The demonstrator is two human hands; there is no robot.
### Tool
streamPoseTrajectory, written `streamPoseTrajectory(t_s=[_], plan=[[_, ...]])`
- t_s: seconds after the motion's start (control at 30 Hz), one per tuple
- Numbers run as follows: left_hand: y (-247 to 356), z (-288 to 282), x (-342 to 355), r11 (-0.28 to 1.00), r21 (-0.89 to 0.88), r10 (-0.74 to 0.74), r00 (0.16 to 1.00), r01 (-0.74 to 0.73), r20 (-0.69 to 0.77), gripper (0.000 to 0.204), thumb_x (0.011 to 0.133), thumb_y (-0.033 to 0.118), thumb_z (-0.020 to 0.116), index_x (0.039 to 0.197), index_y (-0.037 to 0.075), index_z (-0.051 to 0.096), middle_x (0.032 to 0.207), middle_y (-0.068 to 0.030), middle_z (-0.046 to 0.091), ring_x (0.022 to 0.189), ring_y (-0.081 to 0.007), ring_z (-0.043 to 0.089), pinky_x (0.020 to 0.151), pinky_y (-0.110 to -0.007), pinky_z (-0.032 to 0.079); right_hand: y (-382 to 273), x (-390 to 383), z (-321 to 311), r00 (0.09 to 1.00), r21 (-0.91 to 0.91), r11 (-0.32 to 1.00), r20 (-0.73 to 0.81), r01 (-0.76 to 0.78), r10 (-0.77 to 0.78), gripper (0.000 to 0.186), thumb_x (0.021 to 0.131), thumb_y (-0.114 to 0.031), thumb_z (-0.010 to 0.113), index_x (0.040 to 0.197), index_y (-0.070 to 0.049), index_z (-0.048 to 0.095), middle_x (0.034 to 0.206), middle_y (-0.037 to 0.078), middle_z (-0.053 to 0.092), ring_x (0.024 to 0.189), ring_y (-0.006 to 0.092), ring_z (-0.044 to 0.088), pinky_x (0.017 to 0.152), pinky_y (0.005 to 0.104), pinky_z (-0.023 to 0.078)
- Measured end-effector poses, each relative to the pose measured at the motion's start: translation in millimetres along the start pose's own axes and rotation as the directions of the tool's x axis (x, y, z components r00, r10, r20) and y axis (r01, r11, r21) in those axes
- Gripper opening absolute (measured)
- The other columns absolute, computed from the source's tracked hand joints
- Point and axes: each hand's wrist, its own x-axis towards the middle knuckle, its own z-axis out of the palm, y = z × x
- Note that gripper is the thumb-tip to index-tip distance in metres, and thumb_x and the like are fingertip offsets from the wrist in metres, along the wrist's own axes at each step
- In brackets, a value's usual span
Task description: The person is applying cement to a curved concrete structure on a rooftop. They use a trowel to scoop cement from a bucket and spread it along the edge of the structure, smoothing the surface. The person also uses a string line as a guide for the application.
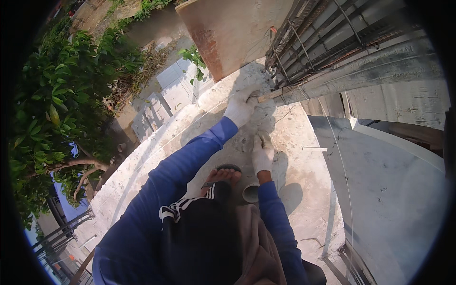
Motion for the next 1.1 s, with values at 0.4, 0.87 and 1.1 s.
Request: streamPoseTrajectory(t_s=[0.4,0.87,1.1], plan=[[-6,34,-3,0.971,-0.014,-0.239,0.96,0.24,-0.147,0.042,0.096,0.014,0.062,0.137,0.009,0.063,0.116,-0.0205,0.071,0.106,-0.0342,0.069,0.094,-0.041,0.054,-18,-39,-15,1.0,-0.159,0.987,0.017,-0.003,0.006,0.028,0.096,-0.017,0.068,0.119,-0.001,0.071,0.111,0.017,0.075,0.1,0.0266,0.072,0.088,0.0351,0.055],[-22,64,13,0.939,0.242,-0.206,0.962,0.245,-0.176,0.024,0.087,0.017,0.067,0.108,0.011,0.077,0.094,-0.0203,0.074,0.098,-0.0396,0.069,0.085,-0.047,0.054,-8,-44,-17,1.0,-0.091,0.996,0.004,0.025,-0.025,0.028,0.096,-0.018,0.068,0.119,-0.002,0.072,0.11,0.015,0.075,0.095,0.0259,0.073,0.087,0.0359,0.056],[-1,21,-30,0.648,-0.406,-0.619,0.756,0.644,0.213,0.022,0.102,0.024,0.063,0.105,0.003,0.071,0.077,-0.002,0.065,0.06,-0.0121,0.059,0.055,-0.028,0.047,-21,14,-5,0.997,0.283,0.957,-0.03,-0.062,0.073,0.034,0.1,-0.023,0.063,0.124,0.0,0.07,0.115,0.016,0.075,0.106,0.0288,0.069,0.096,0.0365,0.051]])
